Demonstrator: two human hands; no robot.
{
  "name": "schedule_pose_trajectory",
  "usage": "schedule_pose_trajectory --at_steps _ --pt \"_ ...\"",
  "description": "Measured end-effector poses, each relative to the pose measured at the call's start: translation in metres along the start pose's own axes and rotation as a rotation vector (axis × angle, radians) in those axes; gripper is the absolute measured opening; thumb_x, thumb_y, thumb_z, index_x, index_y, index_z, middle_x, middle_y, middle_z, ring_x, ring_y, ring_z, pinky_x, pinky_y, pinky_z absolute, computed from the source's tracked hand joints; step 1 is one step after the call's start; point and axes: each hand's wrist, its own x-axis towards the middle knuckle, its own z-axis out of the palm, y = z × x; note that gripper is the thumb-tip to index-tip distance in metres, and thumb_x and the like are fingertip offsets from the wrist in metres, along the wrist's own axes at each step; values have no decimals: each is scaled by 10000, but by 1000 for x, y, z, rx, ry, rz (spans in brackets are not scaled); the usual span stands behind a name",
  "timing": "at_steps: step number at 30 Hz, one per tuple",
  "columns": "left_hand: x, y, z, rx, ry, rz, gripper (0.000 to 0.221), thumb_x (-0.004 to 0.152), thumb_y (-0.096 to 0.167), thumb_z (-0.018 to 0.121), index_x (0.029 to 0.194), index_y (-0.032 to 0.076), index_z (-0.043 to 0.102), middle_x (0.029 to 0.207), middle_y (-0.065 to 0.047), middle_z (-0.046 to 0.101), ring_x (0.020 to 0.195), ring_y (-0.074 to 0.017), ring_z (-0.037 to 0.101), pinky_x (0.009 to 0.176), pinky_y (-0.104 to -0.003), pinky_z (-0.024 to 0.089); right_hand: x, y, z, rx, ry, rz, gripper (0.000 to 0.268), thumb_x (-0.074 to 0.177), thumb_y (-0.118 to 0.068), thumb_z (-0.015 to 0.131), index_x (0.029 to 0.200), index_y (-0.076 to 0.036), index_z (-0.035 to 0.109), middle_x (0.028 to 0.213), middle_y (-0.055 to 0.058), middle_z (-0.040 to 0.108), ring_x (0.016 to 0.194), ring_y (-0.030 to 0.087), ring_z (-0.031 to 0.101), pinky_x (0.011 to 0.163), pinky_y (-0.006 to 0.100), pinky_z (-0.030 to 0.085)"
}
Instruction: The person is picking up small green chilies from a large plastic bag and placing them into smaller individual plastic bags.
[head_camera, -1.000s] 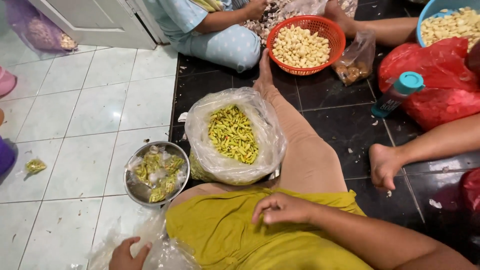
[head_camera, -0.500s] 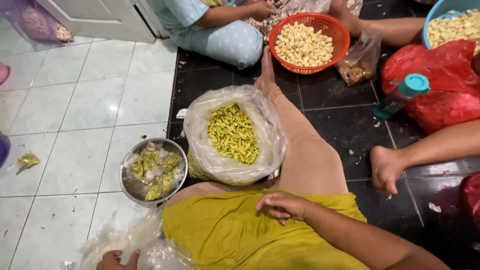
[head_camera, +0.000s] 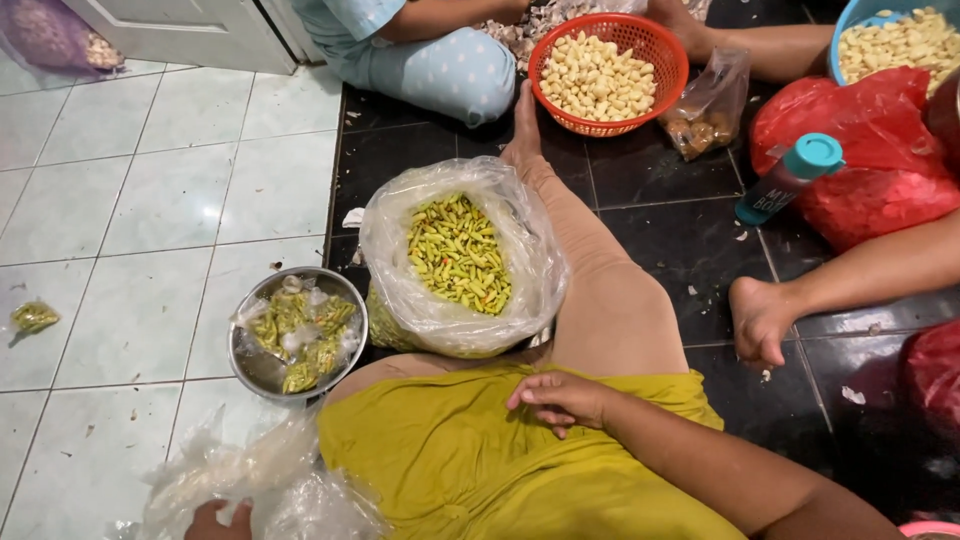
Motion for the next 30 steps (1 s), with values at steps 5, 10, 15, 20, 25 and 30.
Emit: schedule_pose_trajectory --at_steps 5,10,15,20,25,30 --pt "24 -7 -19 174 -197 -16 1165 546 582 921 1466 -31 555 1345 -259 679 1242 -398 663 1035 -470 548 9 14 -8 -34 -11 -30 319 1004 -232 632 1190 24 674 516 31 469 332 78 340 358 261 469" --pt "41 -16 -38 290 -133 18 922 805 702 603 1468 61 626 1335 -172 742 1233 -326 696 1052 -424 523 0 18 -8 4 -10 -46 325 974 -217 668 1193 23 677 506 64 478 285 81 355 363 280 540" --pt "28 -60 -53 400 -85 -13 878 1062 812 281 1470 155 696 1325 -84 803 1224 -254 728 1068 -379 496 -4 -2 6 -111 15 -121 353 908 -180 722 1172 52 682 548 46 508 386 95 481 362 263 534" --pt "-93 143 -226 -211 8 332 373 1114 463 451 1201 264 754 1177 -62 746 1180 -297 663 1096 -433 458 -11 -57 65 -447 -44 -351 449 854 -195 804 1240 0 683 732 45 606 562 70 524 462 221 506" --pt "-144 291 -283 -880 -136 588 206 1018 13 556 1102 3 744 605 17 448 522 -76 306 481 -221 266 -24 -107 140 -870 -42 -699 913 754 -508 842 1479 -58 520 1356 285 582 1223 423 575 872 482 545" --pt "-164 377 -255 -1408 -227 783 279 1053 189 524 1072 -4 725 842 -84 632 827 -148 516 881 -304 463 16 -75 132 -659 146 -762 531 817 -178 854 1294 -34 669 1092 163 727 974 312 691 859 437 584"
